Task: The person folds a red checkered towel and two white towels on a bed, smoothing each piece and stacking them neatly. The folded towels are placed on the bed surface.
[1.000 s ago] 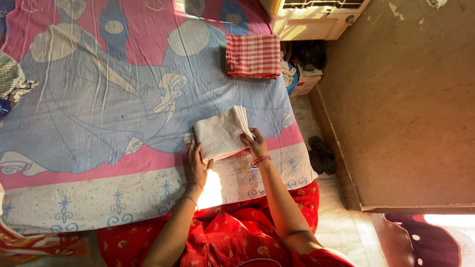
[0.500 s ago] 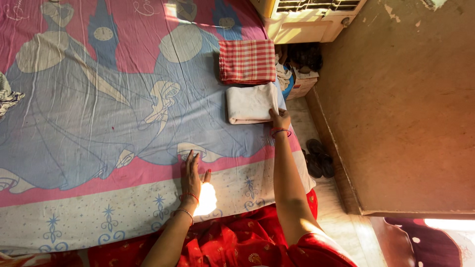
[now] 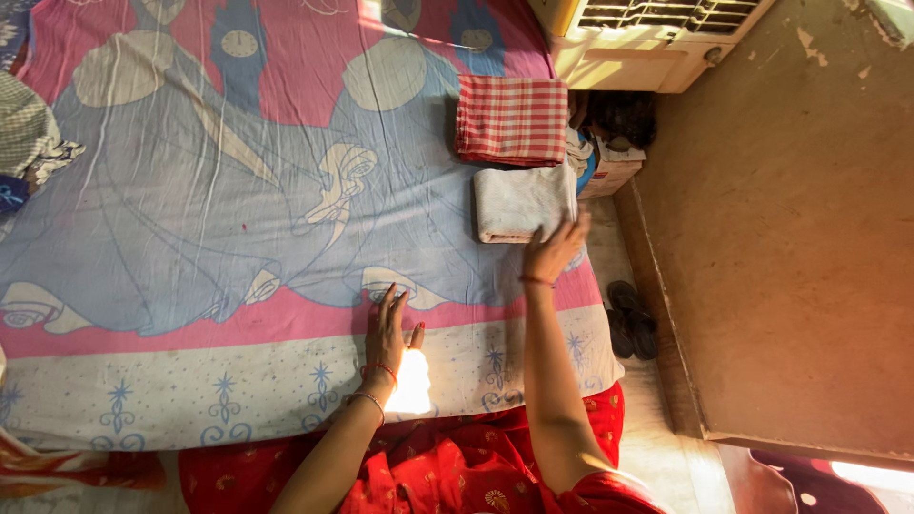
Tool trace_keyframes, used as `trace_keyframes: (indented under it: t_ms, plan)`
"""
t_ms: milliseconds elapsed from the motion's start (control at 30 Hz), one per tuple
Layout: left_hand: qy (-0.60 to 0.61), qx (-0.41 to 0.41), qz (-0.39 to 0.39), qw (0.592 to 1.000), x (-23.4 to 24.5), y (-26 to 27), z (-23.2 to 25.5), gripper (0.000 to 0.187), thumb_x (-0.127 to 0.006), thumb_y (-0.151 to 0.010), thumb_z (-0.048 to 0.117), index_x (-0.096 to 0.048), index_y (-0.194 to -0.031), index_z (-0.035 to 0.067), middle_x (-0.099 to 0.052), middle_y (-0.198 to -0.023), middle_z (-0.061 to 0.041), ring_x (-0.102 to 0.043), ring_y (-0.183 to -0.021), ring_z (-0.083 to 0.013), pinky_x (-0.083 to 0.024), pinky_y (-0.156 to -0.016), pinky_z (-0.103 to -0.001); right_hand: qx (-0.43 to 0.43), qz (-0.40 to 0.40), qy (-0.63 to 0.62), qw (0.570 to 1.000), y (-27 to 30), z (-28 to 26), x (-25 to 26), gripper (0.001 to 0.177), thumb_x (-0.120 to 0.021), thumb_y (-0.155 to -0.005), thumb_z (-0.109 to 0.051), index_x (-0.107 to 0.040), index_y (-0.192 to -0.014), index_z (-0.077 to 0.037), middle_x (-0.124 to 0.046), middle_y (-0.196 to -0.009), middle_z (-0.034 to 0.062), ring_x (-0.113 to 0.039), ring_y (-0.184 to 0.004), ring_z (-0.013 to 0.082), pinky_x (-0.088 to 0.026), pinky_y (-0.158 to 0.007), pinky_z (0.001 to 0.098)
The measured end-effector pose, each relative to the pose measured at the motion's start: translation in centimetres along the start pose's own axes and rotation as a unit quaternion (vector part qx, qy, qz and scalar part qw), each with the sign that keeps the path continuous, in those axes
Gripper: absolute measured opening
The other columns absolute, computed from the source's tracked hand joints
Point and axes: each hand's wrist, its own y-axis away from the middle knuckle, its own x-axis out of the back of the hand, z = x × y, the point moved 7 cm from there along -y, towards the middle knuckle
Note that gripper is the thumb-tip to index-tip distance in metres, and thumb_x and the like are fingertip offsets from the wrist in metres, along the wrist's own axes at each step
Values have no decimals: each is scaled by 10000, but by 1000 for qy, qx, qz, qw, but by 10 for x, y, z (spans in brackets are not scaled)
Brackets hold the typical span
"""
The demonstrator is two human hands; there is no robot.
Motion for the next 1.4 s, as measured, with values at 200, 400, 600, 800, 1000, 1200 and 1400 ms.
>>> trace_keyframes:
  t_ms: [200, 400, 600, 800, 1000, 1200, 1400]
  plan:
    - [-13, -39, 33, 999, -26, 7, -30, 607, -607, -868, 58, -494, -1461, 120, -412, -1618, -85, -445, -1399, -328, -400, -1162, -432, 139, -334, -129, 923, 134, -144, -18, 814, -695, -842, -278, -355, -1541, -35, -255, -1629, 251, -192, -1507, 463, -176, -1164, 636]
    - [26, -40, 34, 998, -67, -6, -62, 456, -449, -1012, 59, -504, -1463, 101, -429, -1597, -116, -423, -1438, -311, -375, -1181, -425, 171, -396, 14, 902, 185, -165, -21, 696, -501, -948, -372, -368, -1572, -93, -270, -1666, 171, -221, -1536, 393, -129, -1218, 600]
    - [-150, -81, 8, 985, -29, 24, -45, 488, -493, -966, 194, -515, -1445, 103, -443, -1570, -92, -379, -1440, -280, -280, -1180, -480, 175, -380, -2, 908, 193, -153, -36, 626, -507, -1002, -373, -408, -1561, -111, -297, -1678, 142, -239, -1563, 369, -158, -1253, 598]
    - [-157, -66, -2, 985, 46, 71, -35, 539, -592, -946, 309, -513, -1437, 99, -437, -1564, -114, -356, -1472, -300, -237, -1212, -507, 172, -354, -86, 915, 161, -154, -88, 665, -508, -1002, -390, -374, -1567, -65, -241, -1682, 210, -197, -1558, 420, -167, -1234, 585]
    - [-81, -132, -68, 986, 68, 108, -47, 556, -589, -942, 420, -518, -1433, 169, -415, -1579, -111, -313, -1471, -318, -201, -1203, -537, 204, -375, -13, 904, 154, -201, -149, 764, -555, -955, -442, -344, -1528, 17, -244, -1638, 245, -205, -1516, 429, -175, -1178, 563]
    - [-108, -233, -127, 958, 29, 134, -37, 464, -632, -866, 299, -646, -1317, 192, -461, -1531, -118, -374, -1444, -332, -234, -1185, -611, 67, -654, -453, 602, 297, -289, -145, 513, -491, -1034, -289, -500, -1455, 3, -480, -1518, 161, -445, -1381, 304, -362, -1123, 413]
    - [-7, -268, -63, 961, 41, 152, -36, 67, -651, -886, 90, -709, -904, 118, -621, -1114, -85, -565, -1144, -283, -460, -1009, -464, -87, -391, -546, 736, 164, -240, -176, 385, -550, -1063, -197, -615, -1382, 10, -708, -1307, 136, -638, -1192, 253, -504, -1057, 343]
